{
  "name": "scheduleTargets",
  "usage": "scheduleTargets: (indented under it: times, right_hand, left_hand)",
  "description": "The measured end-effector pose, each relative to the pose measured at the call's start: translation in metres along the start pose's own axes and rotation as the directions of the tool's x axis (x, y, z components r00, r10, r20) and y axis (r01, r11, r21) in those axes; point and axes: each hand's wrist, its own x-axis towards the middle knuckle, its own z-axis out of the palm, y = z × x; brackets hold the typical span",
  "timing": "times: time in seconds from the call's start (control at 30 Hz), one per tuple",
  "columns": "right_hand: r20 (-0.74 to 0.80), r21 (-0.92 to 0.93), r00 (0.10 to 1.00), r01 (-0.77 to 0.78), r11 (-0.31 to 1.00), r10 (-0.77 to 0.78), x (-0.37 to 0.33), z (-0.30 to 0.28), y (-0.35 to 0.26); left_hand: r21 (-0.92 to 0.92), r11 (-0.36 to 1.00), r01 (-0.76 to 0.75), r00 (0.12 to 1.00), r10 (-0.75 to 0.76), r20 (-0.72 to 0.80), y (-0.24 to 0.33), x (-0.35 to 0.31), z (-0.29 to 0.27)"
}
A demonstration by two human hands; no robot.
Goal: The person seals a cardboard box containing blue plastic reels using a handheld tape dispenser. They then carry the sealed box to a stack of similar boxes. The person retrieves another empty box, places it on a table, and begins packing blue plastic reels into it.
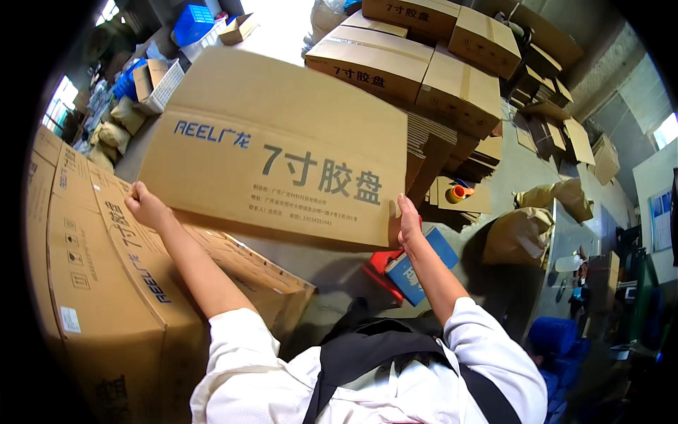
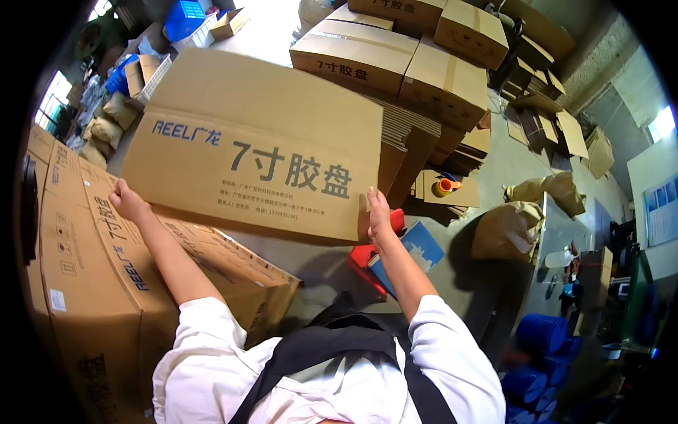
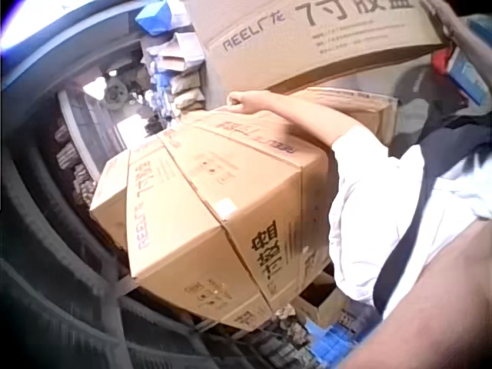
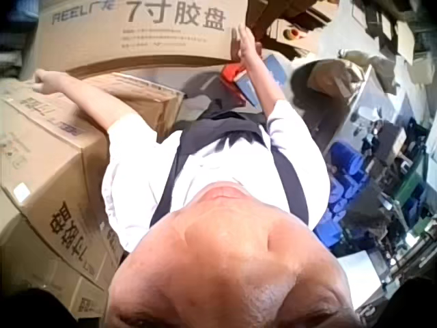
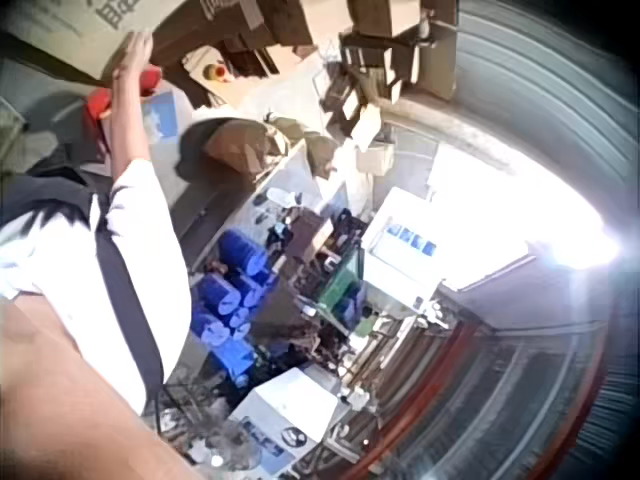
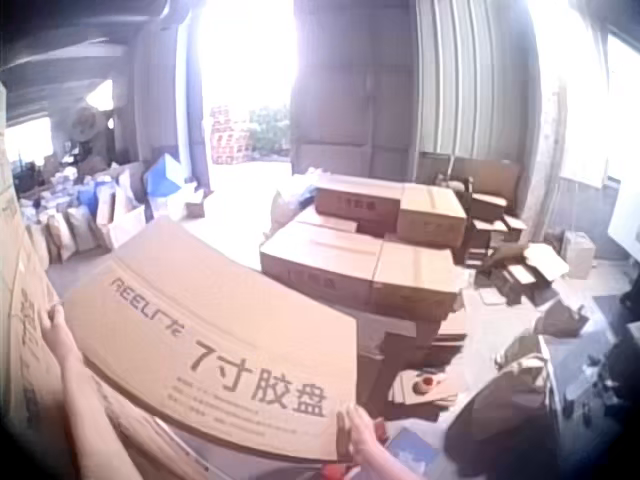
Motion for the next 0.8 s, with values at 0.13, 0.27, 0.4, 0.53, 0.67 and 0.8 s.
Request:
scheduleTargets:
  times: [0.13,0.27,0.4,0.53,0.67,0.8]
  right_hand:
    - [0.073,0.083,0.994,-0.085,0.993,0.079,-0.016,0.021,0.037]
    - [0.066,0.113,0.998,-0.023,0.993,0.016,-0.026,0.018,0.052]
    - [0.098,-0.392,0.95,-0.237,0.889,0.297,-0.06,0.001,0.08]
    - [0.34,-0.528,0.648,-0.468,0.709,0.681,-0.117,-0.054,0.106]
    - [0.463,-0.828,0.751,0.176,0.533,0.47,-0.146,-0.118,0.092]
    - [-0.11,-0.895,0.947,-0.226,0.385,0.3,-0.193,-0.268,0.06]
  left_hand:
    - [0.091,0.994,0.052,0.998,-0.054,0.014,-0.011,0.027,-0.017]
    - [0.156,0.985,0.067,0.996,-0.075,0.042,-0.075,0.035,-0.026]
    - [0.684,0.709,0.174,0.947,-0.31,0.08,-0.136,-0.014,-0.029]
    - [0.844,0.522,0.123,0.389,-0.808,0.444,-0.152,-0.191,-0.052]
    - [0.733,0.65,0.202,-0.356,-0.648,0.673,-0.139,-0.364,-0.138]
    - [0.876,0.477,0.078,-0.937,-0.266,0.228,-0.028,-0.441,-0.155]
